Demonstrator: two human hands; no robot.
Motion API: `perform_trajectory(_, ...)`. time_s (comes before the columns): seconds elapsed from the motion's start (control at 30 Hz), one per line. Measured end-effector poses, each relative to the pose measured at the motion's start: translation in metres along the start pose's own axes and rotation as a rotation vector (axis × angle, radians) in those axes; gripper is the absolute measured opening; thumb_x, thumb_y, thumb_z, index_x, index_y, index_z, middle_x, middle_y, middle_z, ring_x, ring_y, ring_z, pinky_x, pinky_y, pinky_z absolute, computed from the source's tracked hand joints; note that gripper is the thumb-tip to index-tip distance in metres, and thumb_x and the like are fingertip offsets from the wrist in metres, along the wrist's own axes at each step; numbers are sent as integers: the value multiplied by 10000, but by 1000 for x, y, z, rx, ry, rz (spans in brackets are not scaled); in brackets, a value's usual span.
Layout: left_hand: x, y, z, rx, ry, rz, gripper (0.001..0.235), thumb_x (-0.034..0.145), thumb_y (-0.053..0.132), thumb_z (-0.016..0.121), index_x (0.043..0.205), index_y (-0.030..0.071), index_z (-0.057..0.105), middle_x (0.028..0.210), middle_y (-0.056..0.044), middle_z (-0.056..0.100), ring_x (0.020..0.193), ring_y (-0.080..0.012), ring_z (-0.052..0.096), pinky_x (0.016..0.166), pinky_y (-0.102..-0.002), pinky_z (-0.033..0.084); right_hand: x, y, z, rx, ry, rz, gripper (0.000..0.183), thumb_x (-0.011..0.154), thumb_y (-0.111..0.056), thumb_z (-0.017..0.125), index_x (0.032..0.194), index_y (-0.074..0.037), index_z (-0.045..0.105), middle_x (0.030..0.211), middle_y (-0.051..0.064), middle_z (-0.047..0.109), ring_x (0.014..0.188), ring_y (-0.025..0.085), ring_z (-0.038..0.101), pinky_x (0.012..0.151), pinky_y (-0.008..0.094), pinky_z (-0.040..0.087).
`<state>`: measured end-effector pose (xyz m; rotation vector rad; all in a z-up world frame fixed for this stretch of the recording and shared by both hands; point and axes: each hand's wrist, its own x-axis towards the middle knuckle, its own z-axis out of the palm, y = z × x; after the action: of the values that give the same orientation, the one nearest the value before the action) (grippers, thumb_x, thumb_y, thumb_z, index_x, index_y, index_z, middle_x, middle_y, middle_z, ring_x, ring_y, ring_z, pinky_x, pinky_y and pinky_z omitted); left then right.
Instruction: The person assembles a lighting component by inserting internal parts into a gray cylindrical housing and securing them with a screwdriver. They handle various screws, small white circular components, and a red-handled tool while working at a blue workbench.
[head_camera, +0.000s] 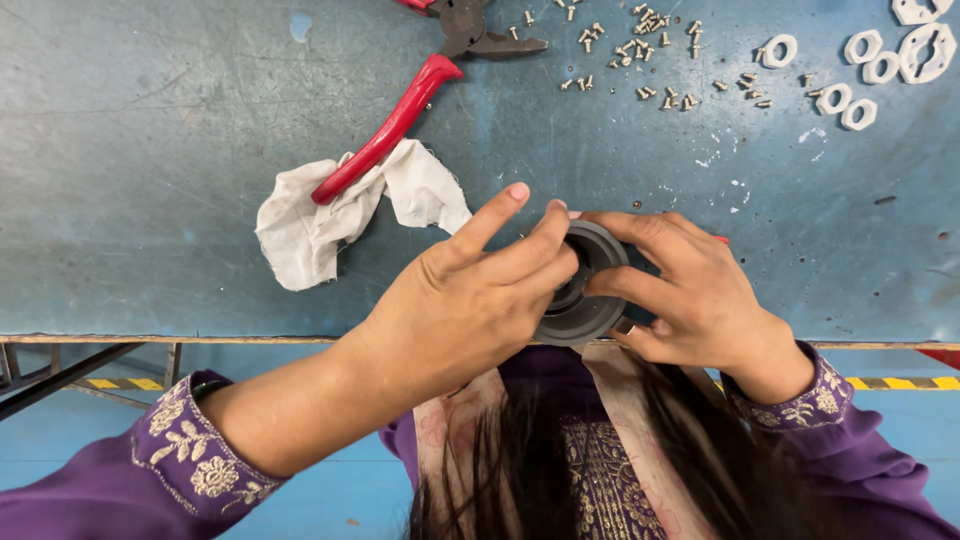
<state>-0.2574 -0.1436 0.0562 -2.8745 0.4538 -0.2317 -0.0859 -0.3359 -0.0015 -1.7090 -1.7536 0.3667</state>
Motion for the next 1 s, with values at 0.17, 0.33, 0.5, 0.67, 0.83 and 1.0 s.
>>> perform_trajectory(0.17, -4, -3, 3, -120, 34, -12, 129, 949, 223, 597, 943, 163, 711, 1157, 5, 610, 1411, -168, 486, 1290, -493, 125, -1, -1, 0, -8, 11, 12, 409, 607, -219, 846, 979, -116, 711, 1321, 173, 608, 1075, 363, 660, 872, 454, 556)
perform_trajectory(0.33, -1, 1, 6, -144, 31, -43, 142, 900, 220, 605, 945, 156, 723, 1157, 13, 588, 1352, -162, 511, 1278, -499, 125, 2, 0, -1, -38, -1, 1, 427, 563, -205, 816, 962, -104, 704, 1307, 186, 611, 1035, 373, 665, 832, 455, 560)
perform_trajectory(0.5, 4, 3, 6, -85, 52, -34, 158, 904, 215, 611, 966, 149, 741, 1178, 15, 577, 1344, -151, 510, 1291, -494, 118, 0, 0, -1, -23, -4, -1, 405, 575, -204, 810, 955, -117, 701, 1312, 184, 606, 1030, 365, 662, 842, 460, 553)
perform_trajectory(0.67, 1, 1, 3, -89, 13, -43, 187, 898, 233, 611, 1000, 145, 739, 1183, 16, 597, 1366, -151, 505, 1275, -501, 120, 1, 0, -2, -3, -13, 7, 421, 577, -213, 808, 972, -107, 708, 1331, 178, 602, 1069, 371, 661, 873, 453, 553)
perform_trajectory(0.83, -10, -3, 2, -136, 95, -80, 156, 934, 206, 619, 1066, 228, 699, 1211, 67, 632, 1425, -123, 466, 1264, -472, 107, -5, 11, -20, 389, 32, 74, 521, 676, -283, 820, 1130, -102, 641, 1365, 148, 570, 1109, 320, 660, 938, 426, 565)
perform_trajectory(1.0, -17, -9, 13, -323, 136, -71, 120, 959, 178, 645, 1065, 203, 697, 1279, 56, 641, 1461, -154, 466, 1245, -512, 186, -19, -3, -25, -202, 160, 378, 448, 828, -179, 883, 1236, -131, 703, 1239, 57, 633, 1094, 266, 633, 925, 386, 535)
